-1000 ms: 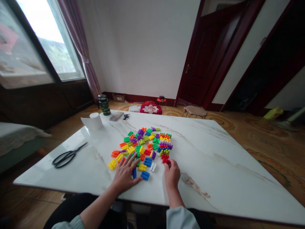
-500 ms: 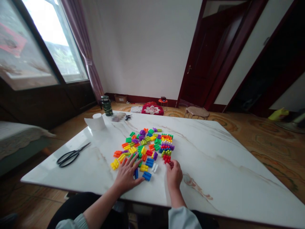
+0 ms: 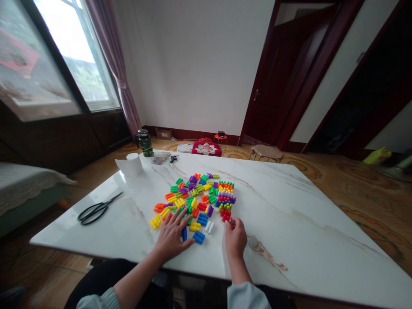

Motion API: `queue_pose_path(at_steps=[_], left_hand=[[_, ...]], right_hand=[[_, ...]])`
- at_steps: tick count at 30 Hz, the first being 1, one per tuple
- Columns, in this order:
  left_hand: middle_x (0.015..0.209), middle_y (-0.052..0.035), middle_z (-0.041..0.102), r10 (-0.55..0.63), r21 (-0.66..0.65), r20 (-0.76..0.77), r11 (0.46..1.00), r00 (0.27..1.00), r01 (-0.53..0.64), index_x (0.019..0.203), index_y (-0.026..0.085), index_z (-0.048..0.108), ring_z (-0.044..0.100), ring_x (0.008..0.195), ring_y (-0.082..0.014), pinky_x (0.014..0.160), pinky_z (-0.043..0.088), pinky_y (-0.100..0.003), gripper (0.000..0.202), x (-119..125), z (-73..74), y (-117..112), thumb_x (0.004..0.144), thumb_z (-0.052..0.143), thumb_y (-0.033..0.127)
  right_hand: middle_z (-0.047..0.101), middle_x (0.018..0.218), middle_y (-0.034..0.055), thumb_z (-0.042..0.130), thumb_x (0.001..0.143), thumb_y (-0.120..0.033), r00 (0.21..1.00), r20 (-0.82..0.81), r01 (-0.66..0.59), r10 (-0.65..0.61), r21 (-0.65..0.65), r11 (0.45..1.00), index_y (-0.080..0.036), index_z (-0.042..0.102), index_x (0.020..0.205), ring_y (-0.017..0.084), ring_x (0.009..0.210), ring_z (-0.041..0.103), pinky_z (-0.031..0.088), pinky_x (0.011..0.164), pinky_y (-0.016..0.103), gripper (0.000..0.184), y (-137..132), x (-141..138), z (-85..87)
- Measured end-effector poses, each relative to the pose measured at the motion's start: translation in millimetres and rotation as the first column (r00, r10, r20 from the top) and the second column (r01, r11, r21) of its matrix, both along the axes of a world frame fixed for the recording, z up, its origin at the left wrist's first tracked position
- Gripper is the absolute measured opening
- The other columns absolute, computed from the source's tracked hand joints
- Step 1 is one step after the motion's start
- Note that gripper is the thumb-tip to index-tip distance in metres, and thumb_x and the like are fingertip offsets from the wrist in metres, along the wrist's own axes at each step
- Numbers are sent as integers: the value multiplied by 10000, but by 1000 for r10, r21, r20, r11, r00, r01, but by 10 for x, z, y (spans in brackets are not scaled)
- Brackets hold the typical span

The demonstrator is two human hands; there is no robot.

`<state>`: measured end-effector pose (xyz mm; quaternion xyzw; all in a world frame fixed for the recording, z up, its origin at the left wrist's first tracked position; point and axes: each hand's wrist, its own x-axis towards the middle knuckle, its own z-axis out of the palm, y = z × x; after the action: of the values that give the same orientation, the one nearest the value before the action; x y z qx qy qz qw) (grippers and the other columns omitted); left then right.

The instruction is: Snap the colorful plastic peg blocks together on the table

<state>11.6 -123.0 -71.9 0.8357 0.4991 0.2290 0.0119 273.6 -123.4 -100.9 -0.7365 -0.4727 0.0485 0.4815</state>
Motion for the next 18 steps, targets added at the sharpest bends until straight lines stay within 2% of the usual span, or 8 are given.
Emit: queue_pose_path(at_steps=[18], left_hand=[[1538,-72,400,7,-25,-11,1000,1000,-8,1437,331,451,345,1401,-392,1120,241,-644,744,0,13,2,770,622,615]], right_hand=[[713,894,127,421,834,-568,1000,24,-7,7,-30,1000,-170,631,943,259,758,643,454,664,343,463,-26,-11,9]])
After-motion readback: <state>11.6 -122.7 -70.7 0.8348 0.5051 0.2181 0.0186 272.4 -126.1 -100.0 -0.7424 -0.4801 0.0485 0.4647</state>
